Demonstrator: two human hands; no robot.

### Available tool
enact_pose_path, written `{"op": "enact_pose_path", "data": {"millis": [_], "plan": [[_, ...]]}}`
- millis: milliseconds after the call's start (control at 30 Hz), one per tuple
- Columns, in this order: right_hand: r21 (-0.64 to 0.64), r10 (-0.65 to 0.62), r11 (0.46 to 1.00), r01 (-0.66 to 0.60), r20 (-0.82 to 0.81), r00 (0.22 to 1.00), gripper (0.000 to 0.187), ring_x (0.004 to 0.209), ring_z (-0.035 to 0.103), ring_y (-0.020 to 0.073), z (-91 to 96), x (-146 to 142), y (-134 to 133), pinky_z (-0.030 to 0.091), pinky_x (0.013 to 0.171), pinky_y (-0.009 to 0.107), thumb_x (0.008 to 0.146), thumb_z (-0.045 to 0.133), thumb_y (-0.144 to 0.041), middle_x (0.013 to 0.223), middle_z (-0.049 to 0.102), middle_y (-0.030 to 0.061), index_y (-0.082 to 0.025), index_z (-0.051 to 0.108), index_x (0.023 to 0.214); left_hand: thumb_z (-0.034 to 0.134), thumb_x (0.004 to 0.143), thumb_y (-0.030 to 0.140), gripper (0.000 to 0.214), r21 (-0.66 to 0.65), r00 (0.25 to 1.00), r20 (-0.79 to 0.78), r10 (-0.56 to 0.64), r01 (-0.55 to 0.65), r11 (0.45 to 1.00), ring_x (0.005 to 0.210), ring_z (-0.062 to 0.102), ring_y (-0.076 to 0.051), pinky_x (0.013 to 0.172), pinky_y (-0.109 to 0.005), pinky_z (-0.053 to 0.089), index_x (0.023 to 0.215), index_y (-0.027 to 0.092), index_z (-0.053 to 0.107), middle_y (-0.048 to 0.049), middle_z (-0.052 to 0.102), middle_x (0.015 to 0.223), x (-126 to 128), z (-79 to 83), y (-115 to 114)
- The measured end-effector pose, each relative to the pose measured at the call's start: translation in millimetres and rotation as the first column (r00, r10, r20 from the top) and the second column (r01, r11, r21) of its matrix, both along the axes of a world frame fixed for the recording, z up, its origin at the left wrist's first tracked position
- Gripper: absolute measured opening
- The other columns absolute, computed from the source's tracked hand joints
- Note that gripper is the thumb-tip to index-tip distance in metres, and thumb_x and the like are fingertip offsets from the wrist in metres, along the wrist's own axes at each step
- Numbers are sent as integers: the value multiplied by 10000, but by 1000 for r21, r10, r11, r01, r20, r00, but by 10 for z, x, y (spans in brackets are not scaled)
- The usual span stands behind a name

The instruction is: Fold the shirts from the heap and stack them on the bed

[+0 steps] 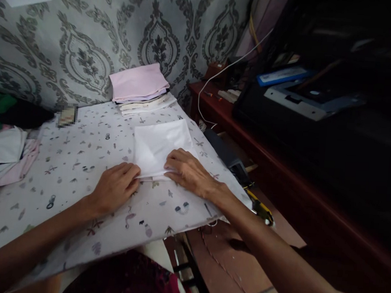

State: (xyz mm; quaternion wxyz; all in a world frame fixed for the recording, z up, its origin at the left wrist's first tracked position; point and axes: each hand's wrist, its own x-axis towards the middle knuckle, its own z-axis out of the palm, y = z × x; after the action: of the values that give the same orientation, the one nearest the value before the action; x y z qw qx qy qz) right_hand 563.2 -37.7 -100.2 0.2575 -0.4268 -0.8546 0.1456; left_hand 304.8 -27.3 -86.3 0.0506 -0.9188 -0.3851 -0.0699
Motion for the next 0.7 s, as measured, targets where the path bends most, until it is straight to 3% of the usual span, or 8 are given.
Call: {"op": "enact_pose_path", "data": {"millis": [167, 300, 367, 467, 533, 567, 633, 700], "plan": [[147, -14, 989, 10, 25, 1000, 205, 857, 543, 226, -35, -87, -97, 482, 788, 375, 990, 447, -210, 880, 616, 93, -186, 617, 877, 420, 936, 146, 189, 31, 991, 99, -86, 83, 996, 754, 572, -210, 690, -343, 448, 801, 214, 534, -50, 631, 758, -3, 2, -56], [124, 25, 992, -32, 61, 998, 213, 847, 550, 217, 8, -64, -163, 470, 787, 365, 983, 446, -221, 872, 617, 85, -188, 613, 856, 496, 935, 301, 135, -266, 932, 360, 32, 70, 961, 712, 553, -170, 652, -302, 442, 828, 220, 513, -9, 594, 753, -91, 10, 75], [26, 60, 998, -62, 81, 995, 241, 852, 571, 215, 83, -55, -168, 472, 792, 363, 990, 460, -279, 880, 628, 80, -193, 624, 836, 517, 934, 375, 162, -463, 846, 464, 264, -23, 886, 700, 553, -151, 623, -276, 438, 884, 220, 514, -1, 589, 781, -120, 16, 275], [-101, 9, 995, -2, 73, 997, 300, 847, 616, 214, 221, -120, -40, 487, 802, 356, 1004, 445, -374, 894, 664, 73, -201, 660, 885, 521, 932, 383, 178, -750, 655, 406, 638, -160, 642, 641, 558, -130, 529, -248, 395, 912, 207, 499, -21, 612, 819, -72, 33, 674], [-97, -61, 993, 68, 82, 995, 330, 949, 646, 230, 273, -214, 165, 488, 882, 366, 1016, 408, -376, 1000, 700, 93, -199, 684, 978, 510, 939, 374, 186, -857, 573, 314, 757, -172, 485, 577, 549, -109, 472, -233, 343, 891, 196, 485, -35, 627, 826, 14, 40, 910], [-71, -98, 992, 105, 99, 990, 336, 1053, 639, 246, 275, -265, 295, 471, 952, 380, 1017, 397, -357, 1096, 703, 112, -191, 688, 1042, 512, 939, 371, 189, -878, 560, 287, 777, -170, 447, 553, 542, -102, 458, -229, 325, 883, 193, 480, -37, 629, 817, 61, 37, 1001], [-25, -181, 982, 188, 167, 969, 357, 1305, 525, 278, 228, -353, 569, 376, 1107, 432, 1009, 401, -318, 1345, 628, 144, -174, 658, 1210, 551, 915, 359, 181, -878, 573, 275, 772, -177, 444, 527, 530, -101, 452, -227, 309, 899, 193, 481, -22, 620, 772, 136, 11, 1118], [-20, -286, 953, 302, 267, 920, 433, 1466, 341, 301, 134, -399, 802, 234, 1197, 517, 1004, 417, -335, 1540, 464, 149, -172, 566, 1377, 601, 869, 340, 200, -834, 614, 302, 730, -200, 513, 541, 540, -121, 467, -232, 330, 957, 204, 485, 1, 609, 741, 168, -34, 1161]]}}
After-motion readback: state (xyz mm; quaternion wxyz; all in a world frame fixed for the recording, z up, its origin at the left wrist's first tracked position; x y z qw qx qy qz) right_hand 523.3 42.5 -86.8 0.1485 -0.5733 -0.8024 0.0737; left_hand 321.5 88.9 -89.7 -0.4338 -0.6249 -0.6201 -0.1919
